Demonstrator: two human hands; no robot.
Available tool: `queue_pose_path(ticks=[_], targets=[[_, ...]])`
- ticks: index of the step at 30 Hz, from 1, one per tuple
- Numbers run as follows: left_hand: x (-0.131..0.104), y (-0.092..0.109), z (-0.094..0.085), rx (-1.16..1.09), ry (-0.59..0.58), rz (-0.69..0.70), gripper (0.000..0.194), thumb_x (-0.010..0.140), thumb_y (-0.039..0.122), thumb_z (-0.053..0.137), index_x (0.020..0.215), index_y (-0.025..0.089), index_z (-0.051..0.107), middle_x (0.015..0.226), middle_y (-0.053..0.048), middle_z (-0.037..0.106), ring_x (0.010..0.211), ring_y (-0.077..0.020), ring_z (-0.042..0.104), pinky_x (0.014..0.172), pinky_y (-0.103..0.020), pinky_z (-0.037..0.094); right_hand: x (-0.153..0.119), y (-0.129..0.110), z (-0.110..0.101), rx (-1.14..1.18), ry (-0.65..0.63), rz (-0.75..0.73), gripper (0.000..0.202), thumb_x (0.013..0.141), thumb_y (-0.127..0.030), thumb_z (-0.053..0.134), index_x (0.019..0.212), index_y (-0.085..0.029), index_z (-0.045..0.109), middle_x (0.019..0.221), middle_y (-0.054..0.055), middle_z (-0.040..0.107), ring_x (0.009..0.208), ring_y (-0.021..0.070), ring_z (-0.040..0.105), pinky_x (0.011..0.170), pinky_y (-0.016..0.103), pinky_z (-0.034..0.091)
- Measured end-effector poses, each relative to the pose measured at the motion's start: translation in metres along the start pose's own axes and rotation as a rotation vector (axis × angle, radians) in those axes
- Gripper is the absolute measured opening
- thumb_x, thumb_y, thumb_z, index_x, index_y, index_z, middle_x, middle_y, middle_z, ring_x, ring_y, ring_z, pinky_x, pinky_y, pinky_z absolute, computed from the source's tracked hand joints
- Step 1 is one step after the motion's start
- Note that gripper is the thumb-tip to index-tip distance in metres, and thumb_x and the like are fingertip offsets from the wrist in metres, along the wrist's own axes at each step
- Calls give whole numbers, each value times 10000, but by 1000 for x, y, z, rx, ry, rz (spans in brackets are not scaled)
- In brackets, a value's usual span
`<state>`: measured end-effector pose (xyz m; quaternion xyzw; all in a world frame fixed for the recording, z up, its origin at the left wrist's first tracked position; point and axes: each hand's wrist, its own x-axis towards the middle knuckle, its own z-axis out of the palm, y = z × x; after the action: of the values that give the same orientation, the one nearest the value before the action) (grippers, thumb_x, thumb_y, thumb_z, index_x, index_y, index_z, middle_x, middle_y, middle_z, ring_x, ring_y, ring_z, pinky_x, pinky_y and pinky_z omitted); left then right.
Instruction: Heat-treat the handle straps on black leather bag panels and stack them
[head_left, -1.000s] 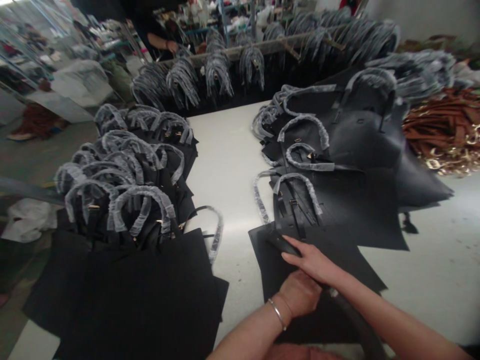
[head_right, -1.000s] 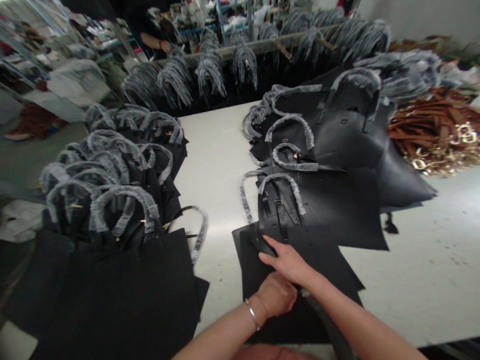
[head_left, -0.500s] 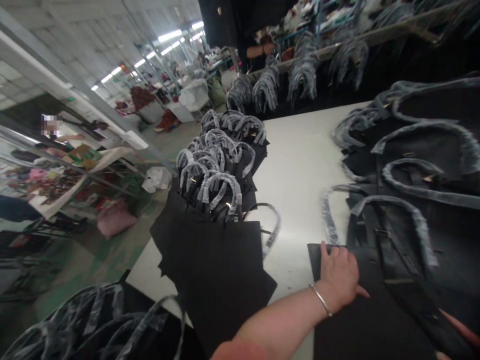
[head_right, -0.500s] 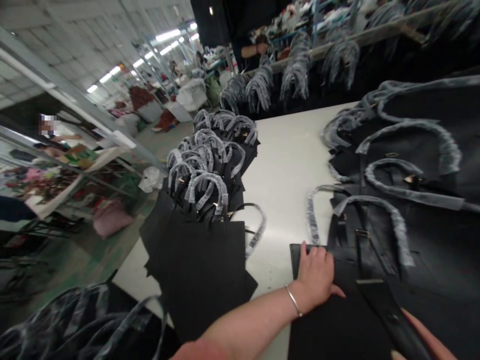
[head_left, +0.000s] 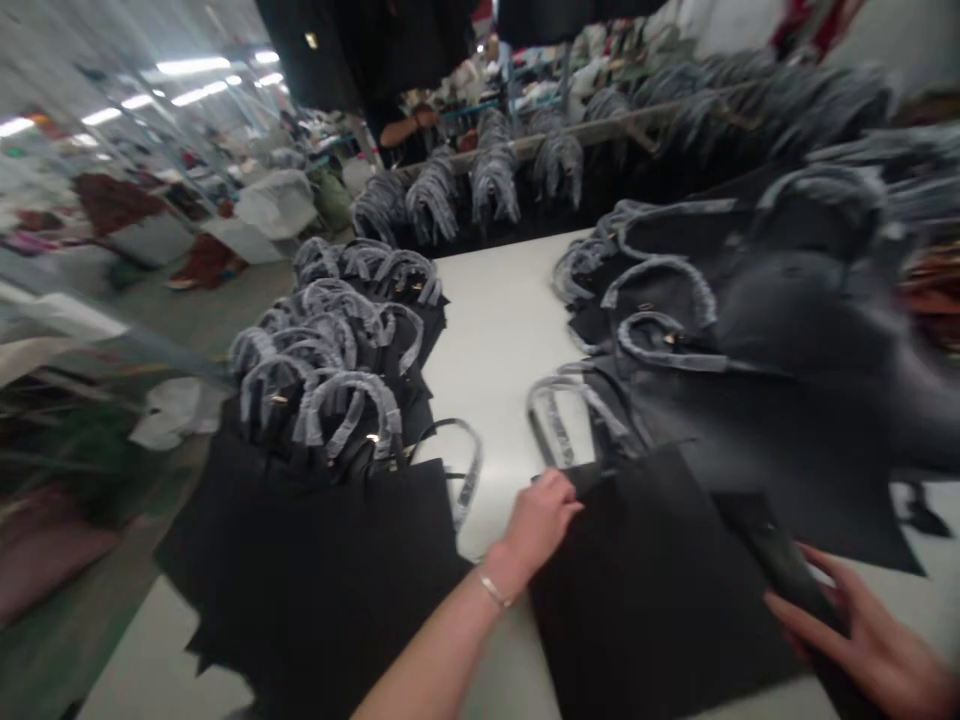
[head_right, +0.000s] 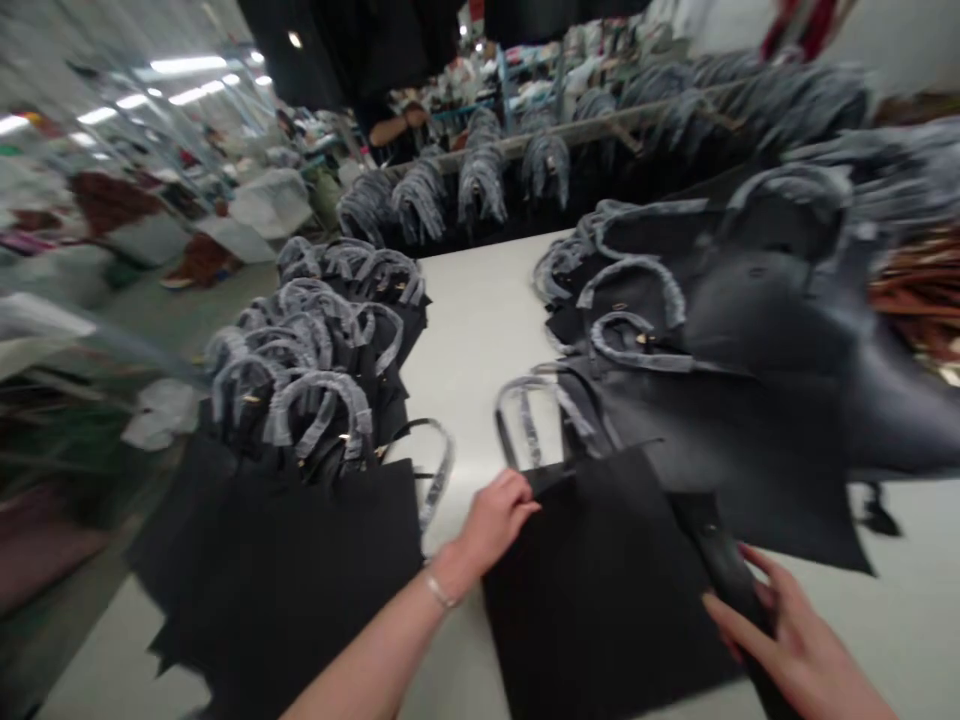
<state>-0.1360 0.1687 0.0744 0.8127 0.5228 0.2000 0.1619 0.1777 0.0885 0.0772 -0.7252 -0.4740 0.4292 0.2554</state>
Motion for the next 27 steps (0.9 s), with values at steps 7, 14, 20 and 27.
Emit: queue_pose_path(ticks=[7, 14, 20, 27], targets=[[-91, -104, -136, 237, 200, -165, 244, 898, 443, 500, 820, 217, 549, 899, -11, 634, 804, -180, 610, 749, -277, 472, -3, 4, 1, 125, -88, 142, 774, 732, -513, 643, 1370, -161, 382, 769, 20, 676, 606, 196, 600, 582, 302, 508], [-142, -158, -169, 751, 304, -500, 371, 861, 516, 376, 825, 213, 588, 904, -75, 651, 758, -298, 616, 632, -447, 519, 23, -15, 9, 181, -138, 206, 787, 735, -494, 641, 1373, -138, 348, 629, -32, 597, 498, 155, 557, 469, 266, 469], [-69, -39, 17, 117, 170, -22, 248, 944, 247, 417, 1137, 188, 560, 1288, -91, 560, 1199, -224, 527, 972, -412, 494, 55, -23, 1, 271, -232, 243, 667, 772, -442, 665, 1328, -177, 407, 636, -55, 544, 479, 123, 550, 422, 232, 453], [-47, 25, 103, 40, -165, 215, 403, 957, 376, 438, 1343, 263, 462, 1518, -28, 315, 1424, -253, 202, 1140, -521, 266, 90, -47, 10, 327, -261, 253, 599, 762, -378, 710, 1284, -196, 479, 691, -37, 575, 464, 106, 567, 390, 209, 454]])
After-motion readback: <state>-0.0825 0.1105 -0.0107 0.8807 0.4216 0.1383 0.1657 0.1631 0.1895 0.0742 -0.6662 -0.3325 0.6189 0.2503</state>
